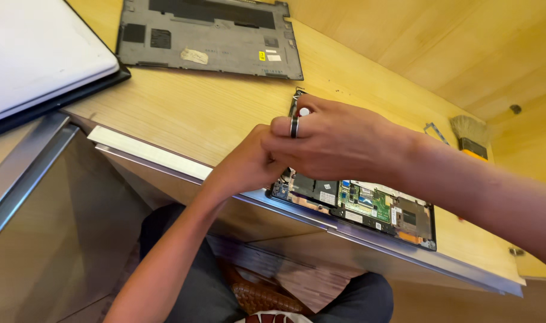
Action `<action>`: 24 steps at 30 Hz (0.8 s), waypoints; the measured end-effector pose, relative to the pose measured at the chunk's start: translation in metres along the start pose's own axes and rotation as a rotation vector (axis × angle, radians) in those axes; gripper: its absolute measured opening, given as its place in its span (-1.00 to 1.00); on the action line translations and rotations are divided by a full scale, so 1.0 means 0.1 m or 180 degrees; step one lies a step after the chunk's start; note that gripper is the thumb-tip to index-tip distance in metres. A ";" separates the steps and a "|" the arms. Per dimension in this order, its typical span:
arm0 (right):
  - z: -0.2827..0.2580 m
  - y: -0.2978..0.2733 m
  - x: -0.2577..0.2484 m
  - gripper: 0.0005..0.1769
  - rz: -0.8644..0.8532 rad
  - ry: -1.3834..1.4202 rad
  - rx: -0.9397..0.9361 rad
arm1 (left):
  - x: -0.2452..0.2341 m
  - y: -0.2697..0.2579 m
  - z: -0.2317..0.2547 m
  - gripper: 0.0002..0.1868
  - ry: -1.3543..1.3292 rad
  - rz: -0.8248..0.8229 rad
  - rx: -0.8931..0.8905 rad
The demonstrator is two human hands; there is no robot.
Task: The person uses a red-handled screwdriver to remove screws from the internal frame of a disassembled laptop. They place the removed screws on the wooden desk next to the laptop chassis.
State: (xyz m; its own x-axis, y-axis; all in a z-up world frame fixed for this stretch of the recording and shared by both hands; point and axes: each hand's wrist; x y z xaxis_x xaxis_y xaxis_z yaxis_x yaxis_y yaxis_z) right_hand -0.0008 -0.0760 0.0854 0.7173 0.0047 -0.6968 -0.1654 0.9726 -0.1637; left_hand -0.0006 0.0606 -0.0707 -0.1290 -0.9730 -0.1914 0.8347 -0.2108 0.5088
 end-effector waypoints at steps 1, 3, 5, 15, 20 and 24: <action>0.02 0.03 -0.07 -0.84 0.0018 -0.0025 -0.0009 | -0.02 0.02 0.08 -0.95 0.0024 0.0016 0.0014; 0.02 0.05 -0.21 -0.68 -0.0429 0.0275 0.0496 | 0.00 0.05 0.23 -0.86 0.0509 0.0159 0.0037; 0.16 0.15 -0.42 -0.50 -0.1055 0.0749 0.1642 | -0.01 0.07 0.33 -0.96 0.0225 0.0214 0.0328; 0.31 -0.10 -0.40 -0.85 -0.1801 0.1945 0.3204 | -0.07 0.22 0.59 -0.73 -0.0427 -0.0111 0.0298; 0.27 -0.21 -0.47 -0.76 -0.1405 0.2253 0.3211 | 0.04 0.24 0.46 -0.85 -0.0413 0.0429 0.0436; 0.34 0.09 -0.74 -0.44 -0.2273 0.2157 0.4220 | 0.09 0.27 0.48 -0.75 0.0140 0.0786 0.0581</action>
State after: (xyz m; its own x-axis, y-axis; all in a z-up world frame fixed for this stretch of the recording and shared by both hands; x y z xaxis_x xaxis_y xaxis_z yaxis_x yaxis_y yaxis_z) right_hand -0.0326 -0.0594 0.1589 -0.0766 -0.2525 -0.9646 0.9596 0.2441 -0.1401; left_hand -0.0049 0.0414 -0.0178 0.0923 -0.9927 -0.0773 0.7274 0.0142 0.6861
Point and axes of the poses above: each hand's wrist, its own y-axis towards the middle knuckle, its own x-axis out of the palm, z = x × y, and after that the axes turned 12 degrees about z, right-handed
